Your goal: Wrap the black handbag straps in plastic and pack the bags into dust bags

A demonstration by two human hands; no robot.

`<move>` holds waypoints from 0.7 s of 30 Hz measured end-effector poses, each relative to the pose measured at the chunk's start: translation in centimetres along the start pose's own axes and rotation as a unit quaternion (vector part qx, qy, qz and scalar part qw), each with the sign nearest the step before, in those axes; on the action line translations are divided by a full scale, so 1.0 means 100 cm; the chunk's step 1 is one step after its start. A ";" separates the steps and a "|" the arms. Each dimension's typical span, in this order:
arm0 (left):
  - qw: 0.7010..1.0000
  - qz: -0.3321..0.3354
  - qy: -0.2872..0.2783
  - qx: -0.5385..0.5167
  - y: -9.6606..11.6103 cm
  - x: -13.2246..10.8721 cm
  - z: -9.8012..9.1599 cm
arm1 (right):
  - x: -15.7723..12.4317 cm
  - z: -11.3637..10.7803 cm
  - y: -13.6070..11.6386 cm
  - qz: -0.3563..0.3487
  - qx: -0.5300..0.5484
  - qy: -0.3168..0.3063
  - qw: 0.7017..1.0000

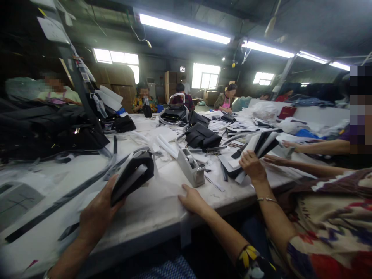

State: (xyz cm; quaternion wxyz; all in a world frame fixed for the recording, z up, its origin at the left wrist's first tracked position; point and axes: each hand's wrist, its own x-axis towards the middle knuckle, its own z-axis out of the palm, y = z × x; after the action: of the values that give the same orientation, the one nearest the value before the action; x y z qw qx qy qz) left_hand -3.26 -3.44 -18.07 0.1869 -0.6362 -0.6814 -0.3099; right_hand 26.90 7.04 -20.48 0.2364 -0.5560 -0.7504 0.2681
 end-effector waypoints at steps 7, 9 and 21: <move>0.999 -0.028 0.017 0.013 -0.001 0.003 0.000 | 0.000 -0.017 -0.031 0.010 -0.200 -0.033 0.979; 0.999 -0.041 0.019 0.016 -0.003 0.005 -0.001 | 0.006 -0.015 -0.043 -0.035 -0.212 -0.022 0.977; 0.998 -0.036 0.044 -0.011 -0.008 0.004 0.002 | 0.096 0.062 -0.075 -0.146 -0.050 -0.064 0.986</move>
State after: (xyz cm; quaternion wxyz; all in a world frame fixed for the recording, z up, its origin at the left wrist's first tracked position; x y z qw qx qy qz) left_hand -4.08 -3.02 -18.08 0.1987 -0.5989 -0.6916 -0.3514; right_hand 15.00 13.59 -19.57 0.1962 -0.4330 -0.8497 0.2281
